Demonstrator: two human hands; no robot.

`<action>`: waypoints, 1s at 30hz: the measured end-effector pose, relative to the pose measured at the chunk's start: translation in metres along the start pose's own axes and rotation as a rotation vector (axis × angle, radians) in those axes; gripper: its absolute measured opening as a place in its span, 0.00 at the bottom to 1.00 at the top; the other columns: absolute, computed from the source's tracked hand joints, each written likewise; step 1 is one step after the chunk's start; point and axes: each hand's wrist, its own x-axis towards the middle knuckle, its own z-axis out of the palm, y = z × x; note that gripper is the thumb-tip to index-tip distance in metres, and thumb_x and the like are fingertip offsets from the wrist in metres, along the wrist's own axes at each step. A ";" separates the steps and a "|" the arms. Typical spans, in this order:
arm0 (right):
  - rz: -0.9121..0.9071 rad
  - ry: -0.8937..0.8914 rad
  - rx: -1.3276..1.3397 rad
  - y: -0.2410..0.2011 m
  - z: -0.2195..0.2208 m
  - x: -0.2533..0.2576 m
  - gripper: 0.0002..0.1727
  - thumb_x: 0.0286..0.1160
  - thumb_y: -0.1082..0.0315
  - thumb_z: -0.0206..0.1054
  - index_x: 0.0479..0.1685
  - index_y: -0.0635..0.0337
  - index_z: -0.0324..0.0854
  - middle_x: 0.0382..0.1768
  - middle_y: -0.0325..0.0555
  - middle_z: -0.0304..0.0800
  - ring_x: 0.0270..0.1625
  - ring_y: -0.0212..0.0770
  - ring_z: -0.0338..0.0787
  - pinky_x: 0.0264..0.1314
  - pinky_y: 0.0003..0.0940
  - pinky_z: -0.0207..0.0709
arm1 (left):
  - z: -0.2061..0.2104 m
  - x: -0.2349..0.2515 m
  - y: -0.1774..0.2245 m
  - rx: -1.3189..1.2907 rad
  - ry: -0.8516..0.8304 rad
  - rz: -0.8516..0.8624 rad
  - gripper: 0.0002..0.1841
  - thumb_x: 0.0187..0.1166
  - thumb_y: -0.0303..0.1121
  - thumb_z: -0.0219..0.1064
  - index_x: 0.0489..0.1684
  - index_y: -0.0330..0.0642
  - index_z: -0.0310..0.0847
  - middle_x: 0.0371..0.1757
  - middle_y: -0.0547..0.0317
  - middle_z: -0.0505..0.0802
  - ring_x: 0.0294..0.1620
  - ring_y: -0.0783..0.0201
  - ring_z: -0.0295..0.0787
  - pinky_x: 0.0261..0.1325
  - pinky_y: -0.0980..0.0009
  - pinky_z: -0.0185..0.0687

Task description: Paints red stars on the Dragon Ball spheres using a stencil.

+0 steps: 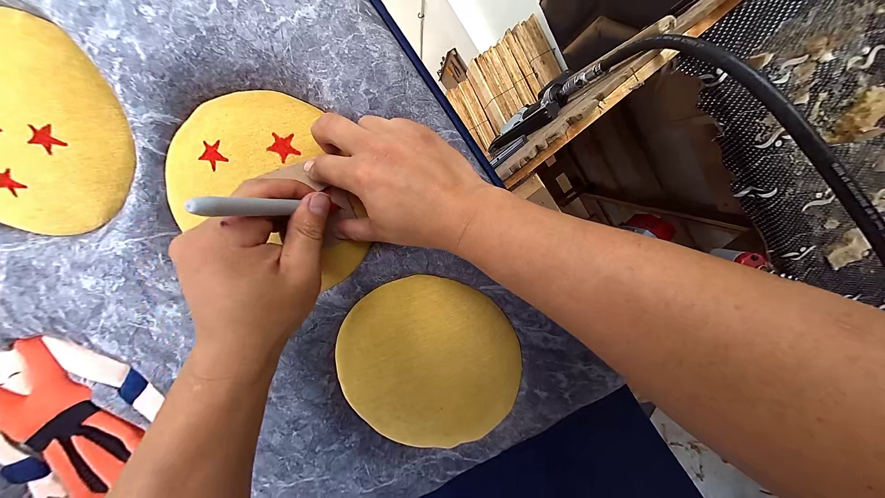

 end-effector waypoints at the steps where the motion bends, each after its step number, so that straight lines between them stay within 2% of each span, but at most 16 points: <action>1: 0.001 -0.005 -0.002 0.000 0.000 0.000 0.25 0.73 0.43 0.70 0.64 0.46 0.89 0.65 0.43 0.84 0.53 0.44 0.85 0.49 0.38 0.77 | -0.002 0.000 -0.002 0.021 0.010 -0.021 0.17 0.89 0.44 0.62 0.51 0.37 0.85 0.40 0.57 0.92 0.36 0.75 0.88 0.42 0.73 0.85; 3: 0.001 -0.004 -0.002 0.000 0.000 0.000 0.26 0.73 0.43 0.70 0.64 0.45 0.89 0.67 0.43 0.84 0.54 0.45 0.85 0.50 0.38 0.78 | -0.004 0.000 -0.004 0.028 0.032 -0.057 0.17 0.89 0.44 0.60 0.52 0.38 0.84 0.38 0.58 0.91 0.34 0.76 0.86 0.41 0.74 0.82; 7: 0.003 0.004 -0.003 0.000 0.001 0.000 0.25 0.73 0.43 0.70 0.64 0.46 0.89 0.66 0.43 0.84 0.54 0.45 0.86 0.50 0.38 0.78 | -0.003 0.003 -0.003 0.010 -0.025 0.012 0.16 0.89 0.43 0.62 0.51 0.38 0.85 0.39 0.57 0.92 0.35 0.74 0.88 0.42 0.72 0.85; 11: 0.004 0.003 -0.001 0.000 -0.001 0.000 0.26 0.72 0.43 0.70 0.64 0.45 0.89 0.65 0.43 0.85 0.54 0.45 0.86 0.50 0.38 0.78 | -0.006 0.003 -0.007 -0.001 0.009 -0.038 0.17 0.90 0.45 0.60 0.53 0.38 0.84 0.39 0.59 0.90 0.35 0.75 0.87 0.42 0.73 0.84; 13: -0.002 0.018 0.006 0.000 0.000 0.000 0.25 0.72 0.44 0.71 0.63 0.47 0.90 0.64 0.44 0.85 0.54 0.45 0.86 0.50 0.39 0.78 | -0.002 0.003 -0.002 -0.001 -0.023 0.021 0.17 0.89 0.42 0.61 0.52 0.36 0.85 0.40 0.54 0.92 0.35 0.72 0.88 0.43 0.70 0.86; 14: -0.004 0.020 0.005 0.000 0.001 0.000 0.25 0.72 0.45 0.71 0.63 0.47 0.90 0.64 0.44 0.85 0.54 0.46 0.86 0.50 0.39 0.78 | -0.004 0.004 -0.002 0.020 -0.044 0.034 0.17 0.89 0.43 0.61 0.52 0.35 0.85 0.40 0.52 0.92 0.36 0.70 0.88 0.44 0.68 0.85; 18: -0.002 -0.004 -0.006 0.000 0.000 0.000 0.26 0.73 0.42 0.68 0.65 0.44 0.89 0.68 0.43 0.84 0.55 0.45 0.85 0.51 0.38 0.78 | -0.019 0.003 -0.019 0.050 -0.045 -0.029 0.20 0.89 0.47 0.60 0.55 0.38 0.83 0.42 0.55 0.92 0.39 0.70 0.89 0.47 0.66 0.86; 23: 0.004 -0.001 0.007 0.000 -0.001 0.000 0.26 0.73 0.44 0.69 0.65 0.46 0.89 0.67 0.44 0.84 0.55 0.45 0.86 0.51 0.39 0.78 | 0.000 0.007 -0.008 -0.003 0.031 0.052 0.16 0.89 0.42 0.62 0.53 0.36 0.85 0.42 0.55 0.93 0.38 0.76 0.89 0.46 0.74 0.85; 25: 0.005 -0.003 0.003 -0.001 -0.001 0.000 0.26 0.73 0.43 0.69 0.65 0.46 0.89 0.67 0.43 0.84 0.56 0.45 0.86 0.51 0.39 0.78 | -0.003 0.008 -0.009 0.035 0.003 0.050 0.17 0.89 0.43 0.62 0.53 0.37 0.85 0.42 0.54 0.93 0.39 0.74 0.88 0.46 0.72 0.84; 27: -0.007 0.011 -0.008 0.000 0.000 0.000 0.25 0.72 0.43 0.69 0.62 0.45 0.90 0.66 0.43 0.84 0.54 0.45 0.86 0.50 0.38 0.78 | -0.016 0.005 -0.021 0.060 -0.044 -0.006 0.19 0.89 0.46 0.60 0.55 0.37 0.84 0.43 0.53 0.92 0.39 0.68 0.89 0.47 0.65 0.85; 30: -0.003 0.009 0.002 0.002 0.000 0.000 0.25 0.73 0.43 0.69 0.64 0.45 0.89 0.68 0.43 0.84 0.54 0.45 0.86 0.50 0.38 0.78 | -0.014 0.004 -0.021 0.016 -0.021 -0.007 0.19 0.89 0.45 0.60 0.54 0.36 0.83 0.42 0.55 0.91 0.38 0.70 0.88 0.46 0.68 0.86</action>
